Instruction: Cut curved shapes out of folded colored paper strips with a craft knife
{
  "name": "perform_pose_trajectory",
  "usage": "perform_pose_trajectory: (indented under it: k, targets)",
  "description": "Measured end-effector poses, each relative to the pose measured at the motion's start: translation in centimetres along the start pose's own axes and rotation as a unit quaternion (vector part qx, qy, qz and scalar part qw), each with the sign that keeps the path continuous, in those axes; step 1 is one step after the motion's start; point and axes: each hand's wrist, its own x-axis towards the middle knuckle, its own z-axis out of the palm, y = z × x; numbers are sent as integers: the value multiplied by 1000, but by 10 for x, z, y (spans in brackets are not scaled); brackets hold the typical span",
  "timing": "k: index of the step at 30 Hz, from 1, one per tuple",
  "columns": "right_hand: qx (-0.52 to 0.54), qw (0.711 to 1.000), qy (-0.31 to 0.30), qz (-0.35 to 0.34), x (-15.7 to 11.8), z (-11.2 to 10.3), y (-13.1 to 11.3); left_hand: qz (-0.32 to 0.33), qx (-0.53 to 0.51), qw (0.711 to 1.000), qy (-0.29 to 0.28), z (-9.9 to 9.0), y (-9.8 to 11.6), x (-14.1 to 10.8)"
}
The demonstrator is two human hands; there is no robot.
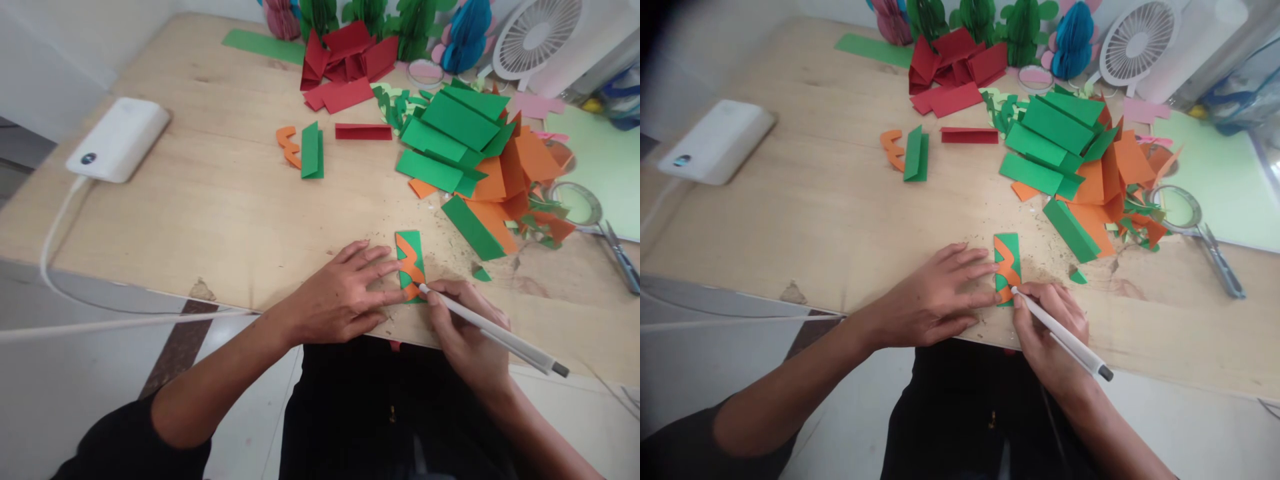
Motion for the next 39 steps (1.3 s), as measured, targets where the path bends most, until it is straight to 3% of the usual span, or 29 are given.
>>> perform_pose_trajectory:
  k: [19,39]
  targets:
    - [-2,1000,-2,-11,-2,0,0,-2,-4,1000,-10,0,0,0]
    - [25,999,-21,-31,-5,3,-4,12,3,1000,18,4,-3,-2]
